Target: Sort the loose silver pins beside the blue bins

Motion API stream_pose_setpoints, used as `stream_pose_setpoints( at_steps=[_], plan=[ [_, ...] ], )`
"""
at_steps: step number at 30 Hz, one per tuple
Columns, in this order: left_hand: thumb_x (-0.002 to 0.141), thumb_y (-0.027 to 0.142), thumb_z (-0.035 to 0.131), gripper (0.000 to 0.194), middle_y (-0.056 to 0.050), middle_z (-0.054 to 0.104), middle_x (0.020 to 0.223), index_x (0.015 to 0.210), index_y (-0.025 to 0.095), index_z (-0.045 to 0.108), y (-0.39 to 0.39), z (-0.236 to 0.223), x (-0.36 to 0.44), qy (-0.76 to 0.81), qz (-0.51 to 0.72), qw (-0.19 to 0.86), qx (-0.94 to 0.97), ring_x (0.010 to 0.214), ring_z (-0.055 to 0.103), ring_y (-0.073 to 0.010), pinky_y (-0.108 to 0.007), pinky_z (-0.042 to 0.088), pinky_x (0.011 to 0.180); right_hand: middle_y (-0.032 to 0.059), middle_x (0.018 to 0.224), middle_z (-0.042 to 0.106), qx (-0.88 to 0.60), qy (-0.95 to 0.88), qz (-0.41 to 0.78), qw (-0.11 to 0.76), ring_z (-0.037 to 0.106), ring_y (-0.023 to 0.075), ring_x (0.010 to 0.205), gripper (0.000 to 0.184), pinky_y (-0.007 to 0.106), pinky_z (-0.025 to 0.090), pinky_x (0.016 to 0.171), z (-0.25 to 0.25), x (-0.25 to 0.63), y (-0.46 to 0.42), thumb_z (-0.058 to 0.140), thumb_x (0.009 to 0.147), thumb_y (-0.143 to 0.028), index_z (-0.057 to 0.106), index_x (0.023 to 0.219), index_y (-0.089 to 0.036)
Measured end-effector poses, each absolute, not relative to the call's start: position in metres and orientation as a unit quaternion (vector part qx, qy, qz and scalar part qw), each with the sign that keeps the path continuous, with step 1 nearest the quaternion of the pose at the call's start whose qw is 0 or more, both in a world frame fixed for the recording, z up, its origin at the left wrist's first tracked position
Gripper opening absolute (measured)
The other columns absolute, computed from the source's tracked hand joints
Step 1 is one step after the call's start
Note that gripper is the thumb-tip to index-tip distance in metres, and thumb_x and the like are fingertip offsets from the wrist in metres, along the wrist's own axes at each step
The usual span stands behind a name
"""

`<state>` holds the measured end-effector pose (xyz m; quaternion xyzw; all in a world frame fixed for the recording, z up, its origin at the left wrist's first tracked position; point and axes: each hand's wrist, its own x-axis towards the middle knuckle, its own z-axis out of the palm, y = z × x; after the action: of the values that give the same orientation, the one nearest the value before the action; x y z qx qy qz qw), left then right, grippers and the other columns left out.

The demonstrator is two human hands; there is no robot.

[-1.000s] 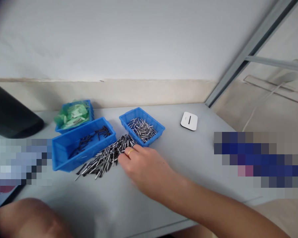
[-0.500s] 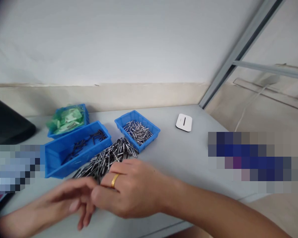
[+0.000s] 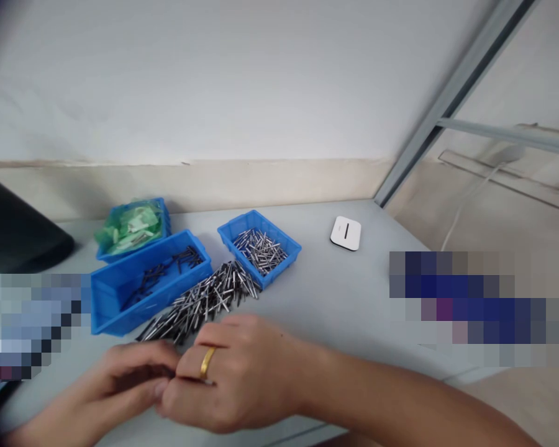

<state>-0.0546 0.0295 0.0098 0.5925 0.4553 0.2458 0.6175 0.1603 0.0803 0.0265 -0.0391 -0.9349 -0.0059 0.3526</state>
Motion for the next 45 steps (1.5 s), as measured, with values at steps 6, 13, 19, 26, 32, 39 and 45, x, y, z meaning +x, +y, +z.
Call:
stream_pose_setpoints(
  at_steps=[6,13,19,26,32,39,45],
  plan=[
    [0.088,0.035,0.055,0.022,0.002,0.063,0.072,0.077,0.018,0.063,0.029,0.005,-0.058,0.442,0.201,0.583,0.652,0.07,0.056,-0.0115,-0.021,0.044,0.064,-0.002,0.072,0.058,-0.048,-0.941,-0.005,0.336,0.045,0.0117,0.061,0.012,0.026,0.036,0.055,0.023,0.161,0.082,0.052,0.089,-0.02,0.063,0.091,-0.017],
    [0.089,0.03,0.051,0.018,0.003,0.059,0.074,0.079,0.018,0.061,0.027,0.007,-0.058,0.452,0.14,0.537,0.698,0.071,0.053,-0.0116,-0.021,0.045,0.065,-0.0014,0.075,0.057,-0.046,-0.97,-0.008,0.24,0.045,0.0129,0.063,0.023,0.028,0.034,0.054,0.021,0.163,0.087,0.045,0.095,-0.033,0.059,0.104,-0.017],
    [0.08,0.026,0.059,0.019,-0.001,0.066,0.092,0.099,0.023,0.064,0.018,-0.016,-0.071,0.461,0.169,0.482,0.726,0.082,0.059,-0.0164,-0.026,0.05,0.074,-0.0002,0.092,0.061,-0.016,-0.975,0.014,0.223,0.046,0.0128,0.066,0.032,0.028,0.038,0.061,0.024,0.164,0.086,0.052,0.087,-0.029,0.056,0.117,-0.019],
    [0.08,0.026,0.058,0.019,0.0,0.065,0.081,0.096,0.022,0.066,0.017,-0.021,-0.072,0.441,0.172,0.486,0.734,0.072,0.057,-0.0145,-0.022,0.05,0.064,-0.0047,0.072,0.056,-0.029,-0.97,-0.009,0.241,0.039,0.0118,0.059,0.014,0.027,0.027,0.052,0.018,0.16,0.081,0.049,0.092,-0.018,0.061,0.098,-0.022],
    [0.088,0.032,0.052,0.015,0.001,0.061,0.079,0.084,0.02,0.059,0.024,0.001,-0.062,0.472,0.144,0.507,0.706,0.076,0.055,-0.0138,-0.025,0.047,0.073,-0.0034,0.068,0.053,-0.044,-0.968,-0.015,0.246,0.04,0.0122,0.061,0.014,0.028,0.027,0.053,0.021,0.163,0.087,0.047,0.092,-0.016,0.056,0.081,-0.018],
    [0.09,0.044,0.05,0.027,0.002,0.055,0.072,0.083,0.019,0.054,0.03,0.01,-0.054,0.459,0.207,0.613,0.609,0.068,0.048,-0.0115,-0.023,0.041,0.063,-0.0036,0.06,0.047,-0.074,-0.954,-0.045,0.287,0.037,0.0114,0.059,0.018,0.027,0.024,0.052,0.025,0.166,0.091,0.047,0.089,-0.013,0.052,0.072,-0.017],
    [0.088,0.046,0.054,0.027,0.002,0.052,0.069,0.087,0.019,0.057,0.024,0.01,-0.053,0.496,0.268,0.564,0.603,0.064,0.047,-0.0116,-0.022,0.042,0.058,-0.0041,0.058,0.045,-0.091,-0.953,-0.043,0.286,0.037,0.0114,0.057,0.017,0.027,0.024,0.052,0.021,0.164,0.089,0.05,0.087,-0.015,0.05,0.07,-0.018]
  ],
)
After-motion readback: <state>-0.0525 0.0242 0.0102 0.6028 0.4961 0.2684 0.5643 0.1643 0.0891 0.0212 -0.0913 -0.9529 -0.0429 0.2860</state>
